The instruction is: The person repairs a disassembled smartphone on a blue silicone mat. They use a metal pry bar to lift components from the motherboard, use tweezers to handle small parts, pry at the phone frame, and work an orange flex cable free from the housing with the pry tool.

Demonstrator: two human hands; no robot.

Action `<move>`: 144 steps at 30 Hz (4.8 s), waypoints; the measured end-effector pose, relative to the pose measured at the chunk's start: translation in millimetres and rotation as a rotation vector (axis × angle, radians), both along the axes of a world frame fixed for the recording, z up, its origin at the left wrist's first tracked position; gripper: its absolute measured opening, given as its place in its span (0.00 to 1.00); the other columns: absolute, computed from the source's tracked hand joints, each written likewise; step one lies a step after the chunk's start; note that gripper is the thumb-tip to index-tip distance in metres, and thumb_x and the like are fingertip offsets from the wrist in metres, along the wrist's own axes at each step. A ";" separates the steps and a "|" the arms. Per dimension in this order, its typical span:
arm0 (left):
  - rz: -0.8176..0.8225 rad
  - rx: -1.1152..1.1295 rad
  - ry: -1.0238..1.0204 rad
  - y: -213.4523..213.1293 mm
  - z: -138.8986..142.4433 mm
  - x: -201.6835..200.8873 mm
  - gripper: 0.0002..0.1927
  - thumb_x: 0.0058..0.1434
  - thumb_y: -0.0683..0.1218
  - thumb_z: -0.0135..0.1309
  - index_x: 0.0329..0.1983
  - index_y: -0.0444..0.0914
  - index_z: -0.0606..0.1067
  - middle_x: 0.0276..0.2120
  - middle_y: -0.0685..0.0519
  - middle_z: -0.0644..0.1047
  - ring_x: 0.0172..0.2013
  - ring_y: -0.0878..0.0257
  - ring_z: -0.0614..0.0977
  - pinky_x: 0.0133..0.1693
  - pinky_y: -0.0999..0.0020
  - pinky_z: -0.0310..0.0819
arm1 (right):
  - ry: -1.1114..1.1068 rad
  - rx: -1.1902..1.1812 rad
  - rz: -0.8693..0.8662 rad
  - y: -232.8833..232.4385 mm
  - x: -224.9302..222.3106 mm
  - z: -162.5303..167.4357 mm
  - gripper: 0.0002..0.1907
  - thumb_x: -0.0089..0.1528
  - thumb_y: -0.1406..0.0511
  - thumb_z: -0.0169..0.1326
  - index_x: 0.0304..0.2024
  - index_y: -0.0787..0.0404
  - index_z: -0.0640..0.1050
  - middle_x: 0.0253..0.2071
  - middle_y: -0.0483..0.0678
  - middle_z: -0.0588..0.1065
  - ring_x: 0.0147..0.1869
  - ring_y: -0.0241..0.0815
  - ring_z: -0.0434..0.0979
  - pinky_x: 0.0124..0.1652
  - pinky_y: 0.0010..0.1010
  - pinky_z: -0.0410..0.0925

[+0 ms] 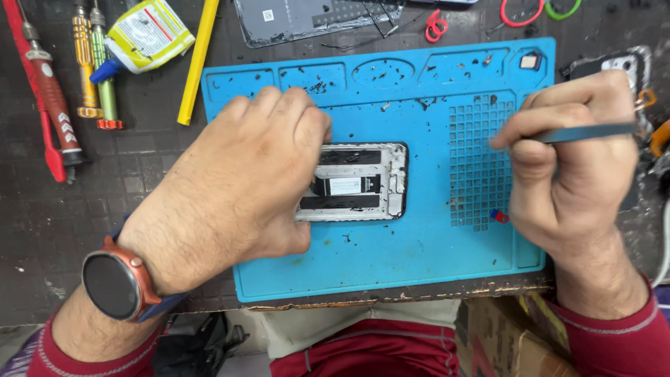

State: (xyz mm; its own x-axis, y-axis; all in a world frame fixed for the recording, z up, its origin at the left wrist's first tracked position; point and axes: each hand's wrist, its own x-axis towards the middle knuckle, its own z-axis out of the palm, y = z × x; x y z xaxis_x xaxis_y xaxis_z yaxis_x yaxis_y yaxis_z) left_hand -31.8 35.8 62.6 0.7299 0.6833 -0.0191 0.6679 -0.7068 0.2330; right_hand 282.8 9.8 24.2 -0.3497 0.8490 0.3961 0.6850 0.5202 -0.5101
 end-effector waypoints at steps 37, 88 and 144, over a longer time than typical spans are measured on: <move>0.186 -1.183 -1.395 -9.6 -37.9 35.0 0.44 0.62 0.46 0.65 0.77 0.35 0.56 0.67 0.45 0.71 0.68 0.58 0.73 0.69 0.59 0.69 | 1.052 -1.170 0.277 3.0 7.4 -41.1 0.19 0.68 0.70 0.57 0.32 0.55 0.58 0.38 0.55 0.71 0.32 0.43 0.77 0.30 0.31 0.72; 0.213 -0.673 -1.355 -41.6 -56.0 49.7 0.24 0.58 0.33 0.46 0.57 0.35 0.59 0.46 0.50 0.66 0.51 0.61 0.74 0.58 0.66 0.70 | 0.560 -0.376 0.194 -4.8 -21.6 -33.5 0.15 0.69 0.79 0.51 0.52 0.68 0.60 0.50 0.56 0.68 0.54 0.52 0.84 0.50 0.38 0.79; 0.358 -0.570 -1.239 -54.9 -57.7 73.7 0.29 0.57 0.39 0.57 0.56 0.37 0.54 0.46 0.51 0.63 0.47 0.65 0.68 0.56 0.73 0.65 | 0.397 -0.535 0.010 5.0 -35.4 -22.7 0.06 0.69 0.70 0.55 0.42 0.66 0.71 0.34 0.45 0.80 0.38 0.29 0.85 0.33 0.20 0.77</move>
